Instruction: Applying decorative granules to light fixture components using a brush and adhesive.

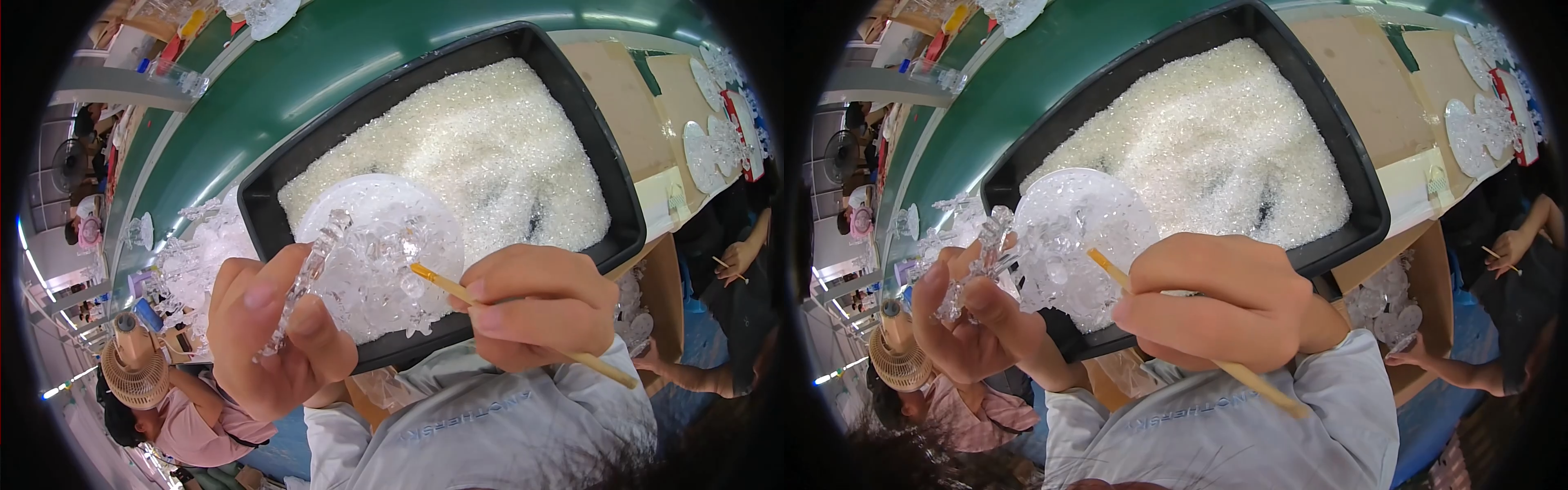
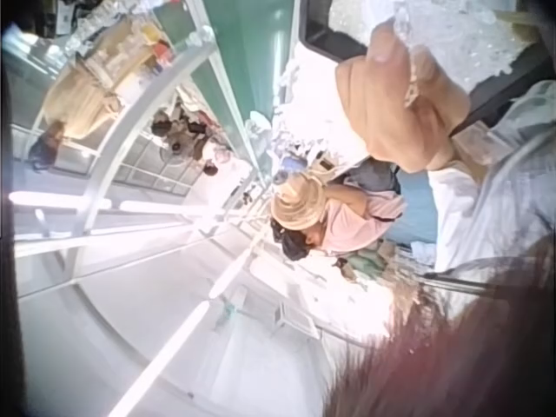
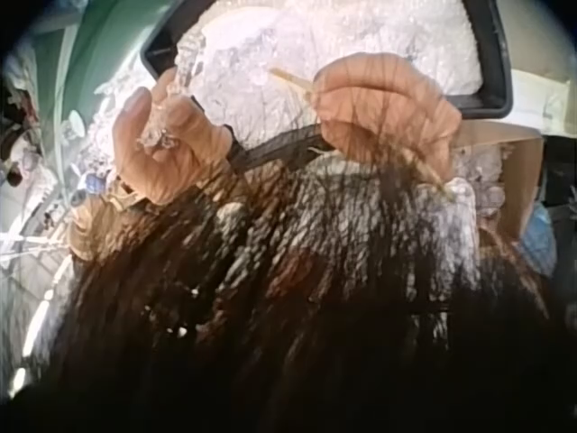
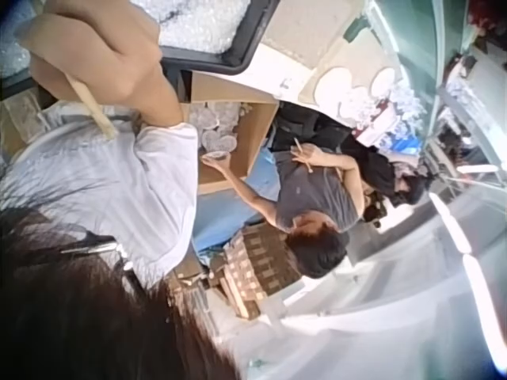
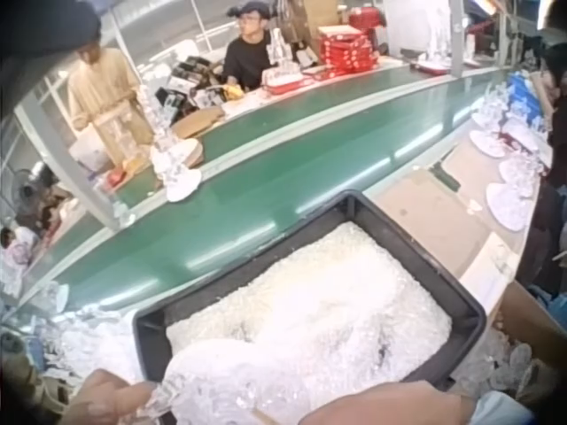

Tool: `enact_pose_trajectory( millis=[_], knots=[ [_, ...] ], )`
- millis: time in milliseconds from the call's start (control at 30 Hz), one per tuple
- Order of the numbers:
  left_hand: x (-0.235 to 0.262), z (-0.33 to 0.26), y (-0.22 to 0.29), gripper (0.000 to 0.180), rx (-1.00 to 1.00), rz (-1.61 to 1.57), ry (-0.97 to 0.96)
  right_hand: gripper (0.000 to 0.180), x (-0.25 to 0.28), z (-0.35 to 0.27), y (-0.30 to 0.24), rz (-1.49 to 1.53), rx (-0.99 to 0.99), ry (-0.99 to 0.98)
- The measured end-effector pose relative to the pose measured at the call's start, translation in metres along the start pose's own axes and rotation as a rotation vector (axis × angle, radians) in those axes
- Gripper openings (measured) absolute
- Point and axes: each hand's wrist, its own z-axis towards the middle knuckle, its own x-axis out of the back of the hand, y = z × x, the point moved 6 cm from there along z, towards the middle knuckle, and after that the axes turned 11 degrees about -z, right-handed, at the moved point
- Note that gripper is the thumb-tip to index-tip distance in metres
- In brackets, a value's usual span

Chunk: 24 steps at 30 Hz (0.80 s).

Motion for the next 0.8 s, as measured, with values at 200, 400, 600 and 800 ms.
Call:
enact_pose_trajectory(
  millis=[200, 400, 600, 800],
  knots=[
    [-0.001, 0.003, 0.001, 0.031, 0.044, 0.047, 0.14, 0.023, 0.001, -0.003, -0.004, 0.097, 0.026, -0.015],
    [-0.003, 0.005, -0.001, 0.031, 0.057, 0.083, 0.127, 0.017, -0.002, 0.0, -0.001, 0.111, 0.064, -0.018],
    [-0.001, 0.007, -0.001, 0.031, 0.052, 0.069, 0.135, 0.019, -0.007, 0.0, 0.0, 0.103, 0.068, -0.016],
    [-0.001, 0.005, -0.012, 0.04, 0.166, 0.136, 0.135, 0.01, 0.002, -0.001, -0.003, 0.038, -0.075, -0.042]
  ],
)
